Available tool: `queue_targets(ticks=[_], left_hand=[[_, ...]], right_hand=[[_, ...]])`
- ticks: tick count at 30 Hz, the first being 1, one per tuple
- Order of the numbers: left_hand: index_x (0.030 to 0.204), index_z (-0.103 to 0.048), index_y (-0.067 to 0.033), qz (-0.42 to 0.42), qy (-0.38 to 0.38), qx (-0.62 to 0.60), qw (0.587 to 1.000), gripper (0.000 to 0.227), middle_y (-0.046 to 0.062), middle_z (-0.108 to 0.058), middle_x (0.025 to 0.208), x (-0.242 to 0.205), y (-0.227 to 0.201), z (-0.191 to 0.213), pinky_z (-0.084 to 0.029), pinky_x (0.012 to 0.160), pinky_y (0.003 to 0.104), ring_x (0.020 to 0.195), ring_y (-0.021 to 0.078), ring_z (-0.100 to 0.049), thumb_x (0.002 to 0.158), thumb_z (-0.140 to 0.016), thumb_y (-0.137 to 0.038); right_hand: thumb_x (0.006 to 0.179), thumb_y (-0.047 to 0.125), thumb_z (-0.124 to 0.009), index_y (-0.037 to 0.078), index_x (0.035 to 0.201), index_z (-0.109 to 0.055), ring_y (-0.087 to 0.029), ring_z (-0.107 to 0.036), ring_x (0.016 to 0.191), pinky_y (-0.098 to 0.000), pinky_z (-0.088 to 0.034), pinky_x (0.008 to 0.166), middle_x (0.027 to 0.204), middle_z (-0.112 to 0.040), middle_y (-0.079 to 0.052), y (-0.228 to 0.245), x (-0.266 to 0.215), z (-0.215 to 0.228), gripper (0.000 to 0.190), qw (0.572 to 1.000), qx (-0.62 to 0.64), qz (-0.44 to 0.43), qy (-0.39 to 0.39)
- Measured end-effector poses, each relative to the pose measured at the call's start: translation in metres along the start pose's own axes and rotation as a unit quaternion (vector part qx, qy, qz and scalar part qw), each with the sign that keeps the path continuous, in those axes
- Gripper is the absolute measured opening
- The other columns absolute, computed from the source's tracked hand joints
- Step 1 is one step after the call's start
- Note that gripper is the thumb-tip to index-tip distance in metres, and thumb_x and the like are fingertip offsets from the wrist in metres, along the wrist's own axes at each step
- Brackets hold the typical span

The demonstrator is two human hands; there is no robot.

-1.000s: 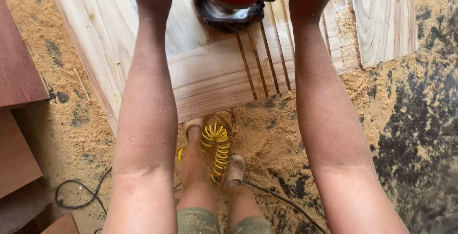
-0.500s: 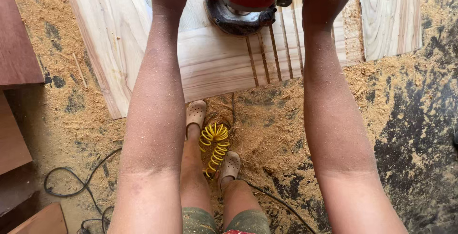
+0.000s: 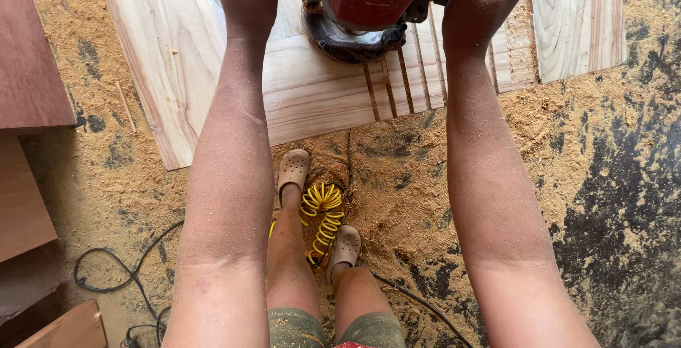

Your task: The person uses a red electric router to cut parallel grooves into a large wooden board. The person moves the router steadily along the wood surface, creating evenly spaced channels while wood shavings accumulate around the work area.

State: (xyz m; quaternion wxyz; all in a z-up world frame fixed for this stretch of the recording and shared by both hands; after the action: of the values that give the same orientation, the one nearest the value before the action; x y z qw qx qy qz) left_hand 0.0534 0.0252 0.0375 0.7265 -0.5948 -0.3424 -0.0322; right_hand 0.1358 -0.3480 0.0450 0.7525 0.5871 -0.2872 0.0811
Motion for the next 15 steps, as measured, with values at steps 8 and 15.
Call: queue_targets(ticks=[8,15], left_hand=[[0.071,-0.054,-0.0001,0.042,-0.017,-0.051,0.998,0.028,-0.001,-0.053,0.061,-0.005,-0.021,-0.006,-0.041,0.053,0.030,0.055,0.0103,-0.051,0.093,-0.071,-0.002],[0.076,-0.059,-0.0023,-0.039,-0.009,0.052,0.998,0.021,0.006,-0.061,0.071,-0.009,-0.012,-0.003,-0.051,0.067,0.035,0.066,0.0188,-0.062,0.095,-0.068,0.000]], right_hand=[[0.103,0.006,-0.070,-0.001,0.095,-0.058,-0.015,-0.066,0.073,-0.0332,-0.062,0.070,0.087,-0.066,-0.008,0.014,-0.007,0.004,0.015,0.996,0.068,0.039,0.042],[0.100,0.014,-0.072,-0.003,0.111,-0.054,-0.021,-0.063,0.101,-0.0405,-0.058,0.092,0.111,-0.057,-0.016,-0.012,-0.007,0.006,0.027,0.999,0.013,-0.004,0.035]])
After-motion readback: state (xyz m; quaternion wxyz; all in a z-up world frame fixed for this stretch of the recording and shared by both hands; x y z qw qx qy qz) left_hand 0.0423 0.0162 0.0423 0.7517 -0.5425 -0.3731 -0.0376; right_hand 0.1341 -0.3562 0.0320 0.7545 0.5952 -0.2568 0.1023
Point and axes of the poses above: each hand's wrist, its own x-axis towards the middle knuckle, its own z-axis out of the back of the hand, y = z × x, the point moved 7 cm from there along x, towards the middle knuckle
